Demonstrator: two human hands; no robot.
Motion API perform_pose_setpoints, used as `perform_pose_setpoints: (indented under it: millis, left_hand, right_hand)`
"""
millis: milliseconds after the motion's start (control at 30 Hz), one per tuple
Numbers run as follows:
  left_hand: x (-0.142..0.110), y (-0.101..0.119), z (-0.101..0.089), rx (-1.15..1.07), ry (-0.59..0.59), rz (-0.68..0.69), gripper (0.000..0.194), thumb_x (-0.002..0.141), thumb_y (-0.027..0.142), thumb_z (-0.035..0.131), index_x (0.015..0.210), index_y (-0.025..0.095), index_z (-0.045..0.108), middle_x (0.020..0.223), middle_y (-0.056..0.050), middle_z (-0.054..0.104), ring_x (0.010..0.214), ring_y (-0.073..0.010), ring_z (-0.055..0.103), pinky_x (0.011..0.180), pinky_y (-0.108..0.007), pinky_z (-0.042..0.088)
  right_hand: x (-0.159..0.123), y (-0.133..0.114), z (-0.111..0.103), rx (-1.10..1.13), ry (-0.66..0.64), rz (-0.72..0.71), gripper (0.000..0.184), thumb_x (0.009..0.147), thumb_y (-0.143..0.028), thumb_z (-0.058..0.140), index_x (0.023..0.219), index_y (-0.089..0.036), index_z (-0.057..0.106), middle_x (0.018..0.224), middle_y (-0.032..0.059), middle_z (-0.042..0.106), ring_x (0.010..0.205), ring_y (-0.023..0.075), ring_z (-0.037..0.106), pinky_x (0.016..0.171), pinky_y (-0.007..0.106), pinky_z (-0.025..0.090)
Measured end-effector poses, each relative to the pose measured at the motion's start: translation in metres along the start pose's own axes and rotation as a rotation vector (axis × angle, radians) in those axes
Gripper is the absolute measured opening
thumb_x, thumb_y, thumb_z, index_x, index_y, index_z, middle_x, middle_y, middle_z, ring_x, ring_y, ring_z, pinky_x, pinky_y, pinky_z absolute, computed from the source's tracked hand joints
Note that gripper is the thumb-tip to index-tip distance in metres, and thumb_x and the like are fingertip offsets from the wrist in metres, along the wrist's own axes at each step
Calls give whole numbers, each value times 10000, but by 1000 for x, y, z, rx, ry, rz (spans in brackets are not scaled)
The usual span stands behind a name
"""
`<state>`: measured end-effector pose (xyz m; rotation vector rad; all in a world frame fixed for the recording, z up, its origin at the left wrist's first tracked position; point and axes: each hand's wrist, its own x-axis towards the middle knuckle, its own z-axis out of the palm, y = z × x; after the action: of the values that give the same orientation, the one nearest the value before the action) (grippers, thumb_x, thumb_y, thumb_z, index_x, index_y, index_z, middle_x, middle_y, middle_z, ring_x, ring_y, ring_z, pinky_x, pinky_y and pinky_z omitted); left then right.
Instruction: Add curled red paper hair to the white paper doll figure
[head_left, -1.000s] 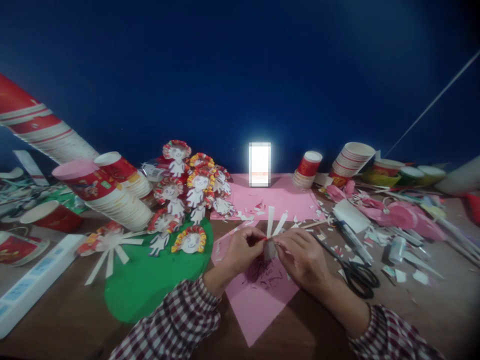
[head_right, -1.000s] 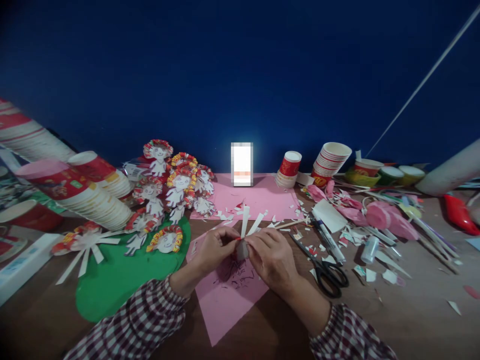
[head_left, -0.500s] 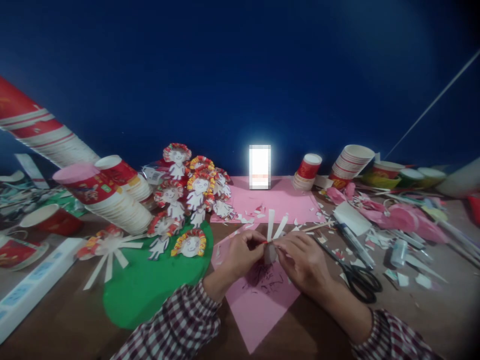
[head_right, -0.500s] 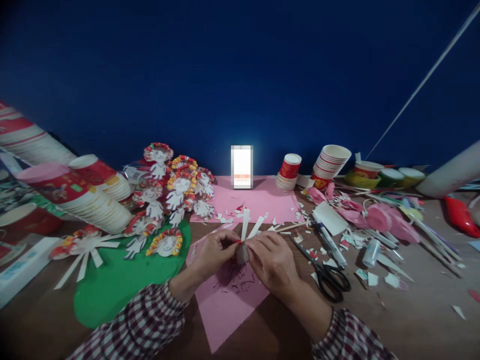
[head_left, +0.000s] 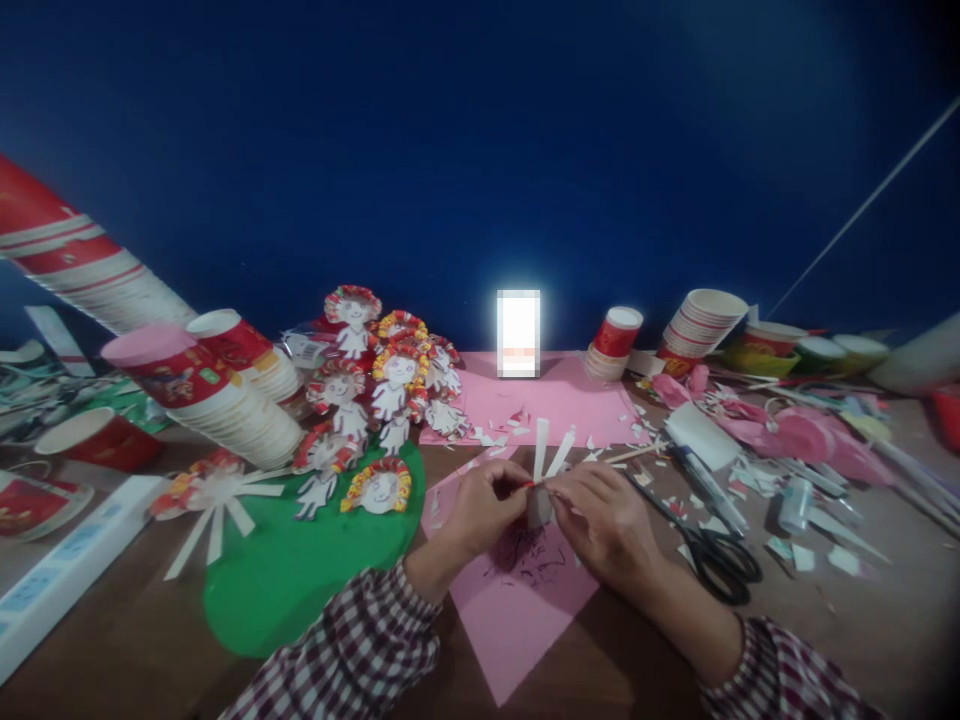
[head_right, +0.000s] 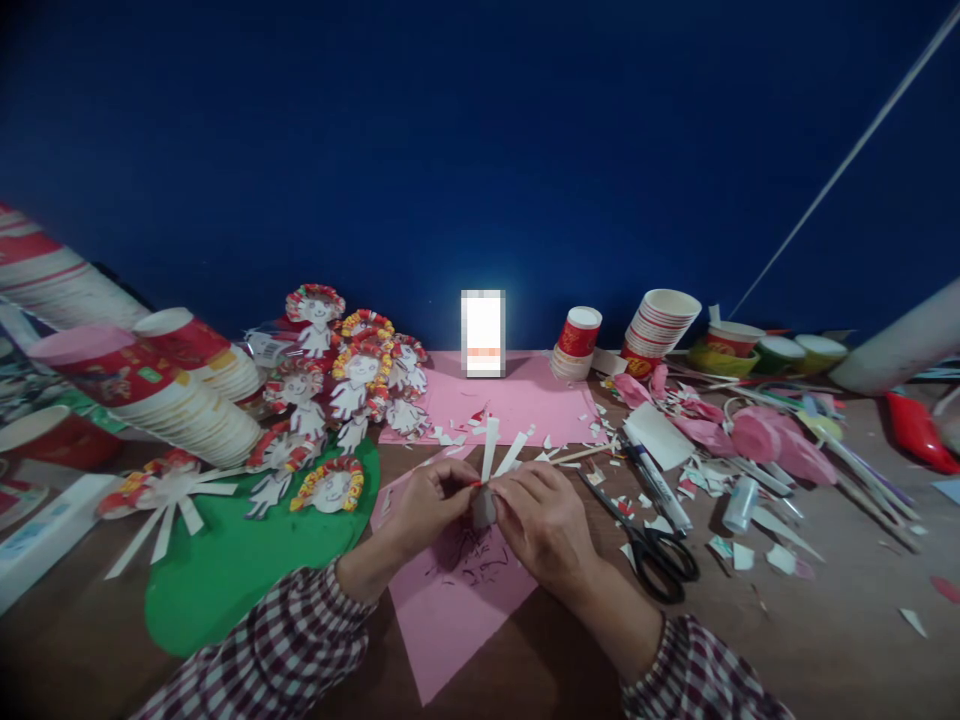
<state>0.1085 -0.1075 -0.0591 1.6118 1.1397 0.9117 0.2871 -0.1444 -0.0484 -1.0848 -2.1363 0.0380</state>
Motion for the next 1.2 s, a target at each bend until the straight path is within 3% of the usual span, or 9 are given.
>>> perform_pose_setpoints:
  millis: [1200]
  left_hand:
    - [1, -7, 1, -33, 4, -20, 98, 703, 129, 582, 768, 165, 645, 786, -26, 672, 726, -132, 614, 668, -234, 495]
  right_hand:
    - [-1, 0, 0, -23, -2, 4, 165, 857, -151, 483, 958, -195, 606, 890, 44, 660, 829, 166, 576, 831, 357, 461]
